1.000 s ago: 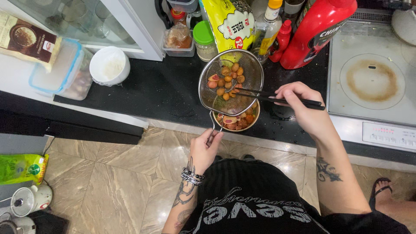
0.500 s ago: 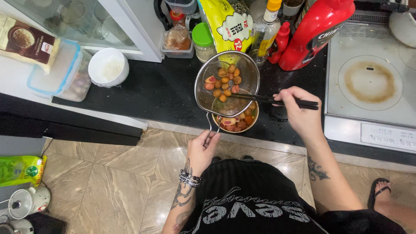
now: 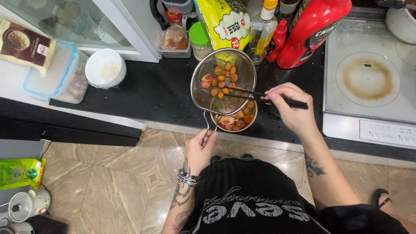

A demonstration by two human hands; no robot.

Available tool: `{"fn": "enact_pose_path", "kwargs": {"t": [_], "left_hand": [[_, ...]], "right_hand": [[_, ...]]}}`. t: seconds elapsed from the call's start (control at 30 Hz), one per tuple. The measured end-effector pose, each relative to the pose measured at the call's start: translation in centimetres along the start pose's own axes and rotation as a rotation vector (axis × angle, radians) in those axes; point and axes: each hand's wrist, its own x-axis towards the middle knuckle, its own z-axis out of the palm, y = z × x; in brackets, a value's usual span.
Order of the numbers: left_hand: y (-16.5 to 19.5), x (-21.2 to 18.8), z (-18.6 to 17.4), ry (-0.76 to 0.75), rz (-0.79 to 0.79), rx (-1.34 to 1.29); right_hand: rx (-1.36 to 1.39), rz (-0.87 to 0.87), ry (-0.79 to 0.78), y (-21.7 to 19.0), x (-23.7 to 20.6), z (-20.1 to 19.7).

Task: The person transfers fried food items from a strainer into a bowl using chopsticks, then retrieves a plastic lid to cover the bowl. They sprinkle seasoning from a jar onto the food, place the lid on the bowl, and carry both the bowl and the jar to a dining table where they arrange them next to a container of sushi.

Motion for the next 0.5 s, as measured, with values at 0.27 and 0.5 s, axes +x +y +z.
{"fn": "enact_pose_path", "kwargs": {"t": [0.27, 0.5], "left_hand": [[-0.1, 0.2, -0.1, 0.045, -0.013, 0.011], [-0.7, 0.5, -1.2, 0.108, -0.02, -0.056]], "right_hand": [[0.325, 0.248, 0.174, 2.9, -1.6, -1.8], [0.265, 0.28, 0.099, 3.0, -4.2, -7.9]]}}
